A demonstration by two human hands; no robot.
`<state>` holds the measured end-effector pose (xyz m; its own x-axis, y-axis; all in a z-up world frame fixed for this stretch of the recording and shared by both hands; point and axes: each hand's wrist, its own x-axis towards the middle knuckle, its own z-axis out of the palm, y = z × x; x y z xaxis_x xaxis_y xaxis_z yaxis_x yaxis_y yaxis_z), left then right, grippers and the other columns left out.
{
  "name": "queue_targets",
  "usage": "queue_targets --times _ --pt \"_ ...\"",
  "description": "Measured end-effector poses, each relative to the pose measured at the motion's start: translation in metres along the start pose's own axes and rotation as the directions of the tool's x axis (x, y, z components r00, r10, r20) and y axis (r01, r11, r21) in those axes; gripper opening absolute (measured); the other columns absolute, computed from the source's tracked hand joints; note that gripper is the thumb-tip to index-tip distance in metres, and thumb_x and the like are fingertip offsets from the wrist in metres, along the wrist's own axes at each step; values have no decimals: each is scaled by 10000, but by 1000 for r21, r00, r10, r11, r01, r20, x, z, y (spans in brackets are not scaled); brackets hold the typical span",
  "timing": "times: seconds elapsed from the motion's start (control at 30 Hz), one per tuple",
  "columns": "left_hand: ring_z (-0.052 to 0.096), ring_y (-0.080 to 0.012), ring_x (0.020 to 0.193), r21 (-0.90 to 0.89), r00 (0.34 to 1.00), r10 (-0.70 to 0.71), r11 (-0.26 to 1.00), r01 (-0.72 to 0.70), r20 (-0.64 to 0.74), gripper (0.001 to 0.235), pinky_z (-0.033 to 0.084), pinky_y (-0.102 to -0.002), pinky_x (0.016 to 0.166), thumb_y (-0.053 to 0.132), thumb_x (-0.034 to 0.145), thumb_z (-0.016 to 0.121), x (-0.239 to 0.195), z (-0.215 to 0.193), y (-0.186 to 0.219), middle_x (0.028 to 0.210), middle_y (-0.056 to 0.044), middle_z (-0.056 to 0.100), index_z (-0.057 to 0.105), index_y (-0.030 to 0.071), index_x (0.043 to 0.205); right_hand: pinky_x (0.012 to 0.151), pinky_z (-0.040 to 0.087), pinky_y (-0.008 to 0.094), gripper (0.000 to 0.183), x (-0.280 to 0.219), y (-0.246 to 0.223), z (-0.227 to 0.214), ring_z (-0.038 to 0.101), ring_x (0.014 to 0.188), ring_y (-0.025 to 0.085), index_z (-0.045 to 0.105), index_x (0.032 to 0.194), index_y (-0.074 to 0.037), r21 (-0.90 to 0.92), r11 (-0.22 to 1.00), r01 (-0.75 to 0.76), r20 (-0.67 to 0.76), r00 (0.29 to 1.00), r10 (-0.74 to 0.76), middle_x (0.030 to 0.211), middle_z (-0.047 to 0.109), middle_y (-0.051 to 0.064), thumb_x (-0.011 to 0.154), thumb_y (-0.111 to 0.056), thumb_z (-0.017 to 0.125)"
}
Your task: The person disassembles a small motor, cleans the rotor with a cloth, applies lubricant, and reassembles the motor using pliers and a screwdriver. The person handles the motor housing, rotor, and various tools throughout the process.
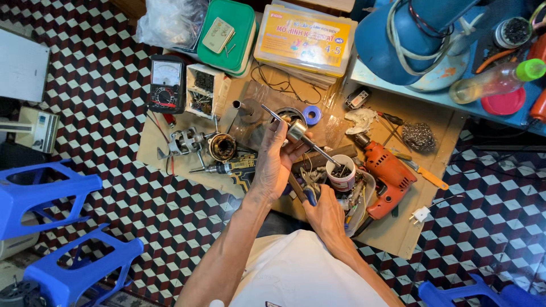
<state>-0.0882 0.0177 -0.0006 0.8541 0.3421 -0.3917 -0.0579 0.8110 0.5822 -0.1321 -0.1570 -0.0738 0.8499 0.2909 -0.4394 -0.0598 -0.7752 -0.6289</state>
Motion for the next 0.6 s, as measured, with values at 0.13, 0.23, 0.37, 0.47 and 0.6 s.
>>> queue_targets --times 0.13,0.23,0.37,0.47,0.6 --pt "724 -261 1058 4 1000 -8 1000 8 -2 178 617 -423 925 284 1059 625 -8 -7 1 1090 -78 705 631 140 1164 884 488 537 637 20 10 29 594 1073 477 522 1310 51 -63 987 145 -126 980 -152 1182 593 300 765 -188 752" --pt "727 -266 1063 0 1000 -16 1000 16 10 184 621 -426 927 287 1056 619 -13 -8 5 1124 -85 710 653 140 1160 910 493 519 663 20 4 28 592 1086 465 511 1335 76 -129 946 298 -224 920 -321 1209 595 295 770 -176 749" --pt "725 -270 1063 3 999 -37 999 37 -5 204 623 -423 913 293 1039 602 -15 -16 9 1210 -80 721 651 127 1146 908 547 408 334 -5 -15 -10 689 1058 328 646 1231 16 201 930 308 -320 918 -234 1197 688 201 941 -147 672" --pt "726 -291 1050 -27 999 -37 999 37 -19 206 625 -432 902 289 1052 595 -17 -27 8 1201 -108 715 635 107 1140 900 537 357 315 -17 -29 -59 667 1012 224 684 1243 15 573 818 39 -225 968 111 1112 716 129 1057 -215 576" --pt "736 -326 1053 -124 988 -136 984 126 -72 228 635 -465 931 297 1067 597 -28 -37 -11 1101 -148 677 599 83 1145 900 576 304 263 -35 -57 -82 703 974 162 640 1237 14 700 701 138 -163 986 -31 1086 719 114 1038 -142 567"
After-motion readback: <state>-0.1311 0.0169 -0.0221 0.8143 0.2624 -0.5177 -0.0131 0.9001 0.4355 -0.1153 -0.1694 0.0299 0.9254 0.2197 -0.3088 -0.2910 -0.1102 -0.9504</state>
